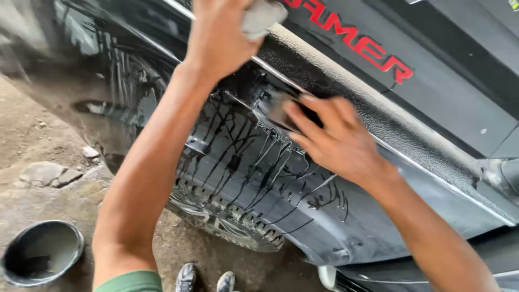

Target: The person sands the rear bumper of a black pickup truck using a sanding block and a cloth. They repeatedly wipe the surface with the cloth and sand specific areas, occasionally dipping the sanding block into a bucket of water.

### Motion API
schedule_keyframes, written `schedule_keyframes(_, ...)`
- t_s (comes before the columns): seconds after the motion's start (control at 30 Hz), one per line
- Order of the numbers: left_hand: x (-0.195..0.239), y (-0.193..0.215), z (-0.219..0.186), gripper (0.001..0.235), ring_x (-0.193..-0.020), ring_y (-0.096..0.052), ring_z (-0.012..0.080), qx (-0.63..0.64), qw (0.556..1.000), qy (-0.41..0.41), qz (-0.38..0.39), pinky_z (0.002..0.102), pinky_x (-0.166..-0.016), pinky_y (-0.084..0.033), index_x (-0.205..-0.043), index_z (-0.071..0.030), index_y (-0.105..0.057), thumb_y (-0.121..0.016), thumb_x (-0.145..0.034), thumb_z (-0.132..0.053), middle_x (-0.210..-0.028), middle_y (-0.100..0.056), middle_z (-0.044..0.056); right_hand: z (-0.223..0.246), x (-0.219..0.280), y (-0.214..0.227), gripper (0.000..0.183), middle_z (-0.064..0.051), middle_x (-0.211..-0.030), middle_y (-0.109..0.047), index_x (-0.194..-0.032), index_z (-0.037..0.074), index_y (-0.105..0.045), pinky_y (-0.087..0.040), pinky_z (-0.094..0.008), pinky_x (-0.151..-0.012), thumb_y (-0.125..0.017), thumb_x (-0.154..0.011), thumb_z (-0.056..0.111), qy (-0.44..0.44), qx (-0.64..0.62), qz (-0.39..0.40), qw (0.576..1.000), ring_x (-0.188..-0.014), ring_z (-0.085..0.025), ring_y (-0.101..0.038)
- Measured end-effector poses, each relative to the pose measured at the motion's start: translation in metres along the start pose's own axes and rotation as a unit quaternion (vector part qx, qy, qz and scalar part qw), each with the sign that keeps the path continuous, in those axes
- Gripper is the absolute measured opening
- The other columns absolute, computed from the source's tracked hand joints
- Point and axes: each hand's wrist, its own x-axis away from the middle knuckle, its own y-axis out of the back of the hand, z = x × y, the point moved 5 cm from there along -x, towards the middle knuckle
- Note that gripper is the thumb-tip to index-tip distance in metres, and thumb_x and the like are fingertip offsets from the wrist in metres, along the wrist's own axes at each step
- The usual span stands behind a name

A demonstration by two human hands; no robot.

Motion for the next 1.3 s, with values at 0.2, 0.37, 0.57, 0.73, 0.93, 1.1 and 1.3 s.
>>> schedule_keyframes(0.2, -0.056, -0.015, -0.096, 0.035, -0.096, -0.069, 0.0410, 0.178, 0.969, -0.122, 0.118, 0.048, -0.076, -0.053, -0.100, -0.005, -0.065, -0.076, -0.068, 0.004, -0.098, -0.072, 0.015, -0.006, 0.093, 0.005, 0.058, -0.006, -0.135, -0.061, -0.139, 0.016, -0.064, -0.048, -0.039, -0.100, -0.080, -0.086, 0.033, -0.057, -0.064, -0.015, 0.996, -0.112, -0.026, -0.055)
schedule_keyframes(0.37, -0.078, -0.101, -0.139, 0.027, -0.079, -0.071, 0.0411, 0.145, 0.965, -0.093, 0.199, 0.051, -0.067, -0.055, -0.094, -0.009, -0.070, -0.078, -0.068, -0.002, -0.081, -0.072, 0.017, 0.003, 0.039, 0.003, 0.059, -0.008, -0.133, -0.059, -0.141, 0.015, -0.062, -0.048, -0.040, -0.099, -0.081, -0.087, 0.033, -0.070, -0.036, -0.037, 0.996, -0.112, -0.028, -0.056)
schedule_keyframes(0.57, -0.083, -0.110, -0.163, 0.030, -0.070, -0.071, 0.0412, 0.069, 0.961, -0.128, 0.235, 0.052, -0.058, -0.056, -0.091, -0.007, -0.070, -0.081, -0.066, -0.020, -0.076, -0.072, 0.018, -0.002, 0.090, 0.008, 0.059, -0.008, -0.132, -0.059, -0.140, 0.013, -0.064, -0.048, -0.043, -0.099, -0.080, -0.086, 0.030, -0.095, -0.038, -0.018, 0.995, -0.112, -0.028, -0.056)
schedule_keyframes(0.73, -0.084, -0.134, -0.186, 0.029, -0.071, -0.072, 0.0382, 0.070, 0.953, -0.237, 0.174, 0.051, -0.058, -0.056, -0.097, -0.009, -0.070, -0.076, -0.070, -0.019, -0.075, -0.071, 0.015, 0.002, 0.032, -0.018, 0.050, -0.011, -0.124, -0.060, -0.135, 0.011, -0.067, -0.048, -0.042, -0.097, -0.079, -0.092, 0.032, -0.092, 0.013, -0.046, 0.995, -0.109, -0.030, -0.059)
schedule_keyframes(0.93, -0.078, -0.106, -0.165, 0.031, -0.067, -0.071, 0.0369, 0.029, 0.945, -0.228, 0.232, 0.050, -0.053, -0.056, -0.100, -0.004, -0.069, -0.074, -0.071, -0.015, -0.072, -0.069, 0.016, -0.004, 0.075, 0.009, 0.055, -0.012, -0.131, -0.058, -0.140, 0.010, -0.068, -0.048, -0.042, -0.091, -0.078, -0.091, 0.033, -0.082, -0.016, -0.014, 0.996, -0.103, -0.029, -0.056)
schedule_keyframes(1.1, -0.078, -0.107, -0.161, 0.027, -0.071, -0.071, 0.0364, 0.069, 0.961, -0.196, 0.180, 0.050, -0.056, -0.055, -0.098, -0.008, -0.068, -0.079, -0.076, -0.017, -0.077, -0.070, 0.013, 0.005, 0.027, -0.008, 0.054, -0.014, -0.130, -0.055, -0.139, 0.012, -0.061, -0.049, -0.043, -0.094, -0.079, -0.091, 0.030, -0.112, -0.024, -0.022, 0.993, -0.108, -0.034, -0.056)
schedule_keyframes(1.3, -0.051, -0.047, -0.086, 0.042, -0.083, -0.071, 0.0366, 0.047, 0.979, -0.113, 0.161, 0.050, -0.065, -0.055, -0.105, -0.012, -0.065, -0.087, -0.070, -0.019, -0.092, -0.071, 0.011, -0.008, 0.076, 0.008, 0.057, -0.012, -0.136, -0.057, -0.144, 0.013, -0.064, -0.047, -0.044, -0.097, -0.081, -0.092, 0.028, -0.102, -0.051, -0.005, 0.993, -0.114, -0.030, -0.056)
